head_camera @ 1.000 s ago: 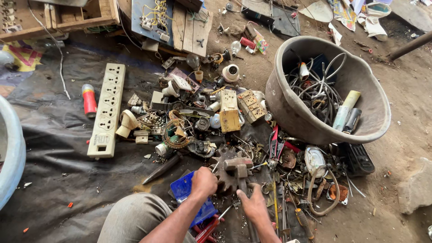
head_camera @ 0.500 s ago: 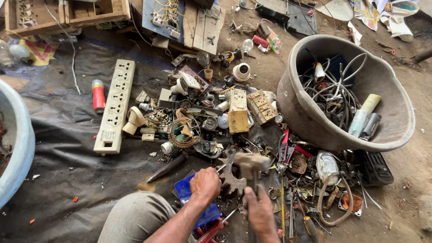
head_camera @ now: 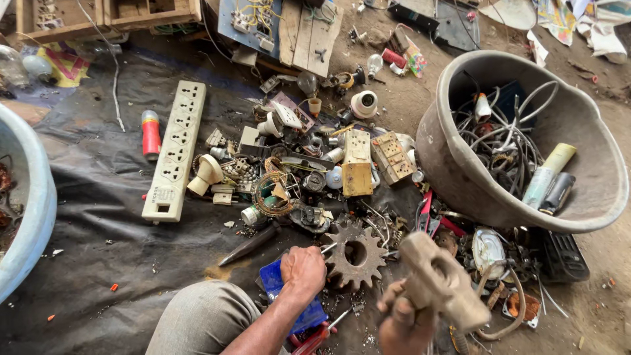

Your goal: The person disassembles a mechanical gear component by striking it with a hammer and prying with a screwdriver to remove internal pins and plates.

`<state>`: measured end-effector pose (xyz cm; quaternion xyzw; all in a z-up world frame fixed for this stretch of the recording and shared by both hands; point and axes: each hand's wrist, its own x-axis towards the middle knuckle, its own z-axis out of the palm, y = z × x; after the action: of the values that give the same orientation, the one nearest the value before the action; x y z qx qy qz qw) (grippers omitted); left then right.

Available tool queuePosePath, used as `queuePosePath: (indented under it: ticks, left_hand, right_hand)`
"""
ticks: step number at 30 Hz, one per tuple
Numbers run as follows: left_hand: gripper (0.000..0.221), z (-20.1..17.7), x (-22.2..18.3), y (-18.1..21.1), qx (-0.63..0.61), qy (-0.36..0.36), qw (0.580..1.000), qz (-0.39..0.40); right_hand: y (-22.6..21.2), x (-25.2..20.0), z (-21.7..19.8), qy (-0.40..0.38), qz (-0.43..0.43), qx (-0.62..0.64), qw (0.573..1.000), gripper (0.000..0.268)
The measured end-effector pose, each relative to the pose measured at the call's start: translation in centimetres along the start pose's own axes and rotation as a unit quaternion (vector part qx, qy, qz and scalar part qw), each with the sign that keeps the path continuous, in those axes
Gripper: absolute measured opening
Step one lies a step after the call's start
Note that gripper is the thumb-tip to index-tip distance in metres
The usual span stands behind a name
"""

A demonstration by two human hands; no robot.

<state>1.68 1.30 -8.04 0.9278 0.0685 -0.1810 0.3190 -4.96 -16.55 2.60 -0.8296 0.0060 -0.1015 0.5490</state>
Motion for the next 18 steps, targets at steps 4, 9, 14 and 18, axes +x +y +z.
queuePosePath:
  ticks: [4,9,14,18]
  left_hand:
    - [0.024,0.8,0.1,-0.1,-0.030,0.023,0.999,-0.009]
    - [0.018,1.1,0.4,-0.6,0.054,0.041,0.997,0.041]
    - [0.014,0.9,-0.4,-0.2,0.060,0.007,0.997,0.054]
    - [0.014,-0.2,0.1,0.4,0.073,-0.040,0.995,0.053]
  right_hand:
    - [3.9,2.3,2.8,-0.146,0.163,-0.330,0.918,0.051]
    - [2.5,1.4,1.3,-0.068,0.122,-0.337,0.931,0.052]
    - [5.7,-0.2,-0.2,0.112,0.049,-0.108,0.987,0.041]
    - [6.3,1.4,1.8,-0.070,0.130,-0.353,0.924,0.044]
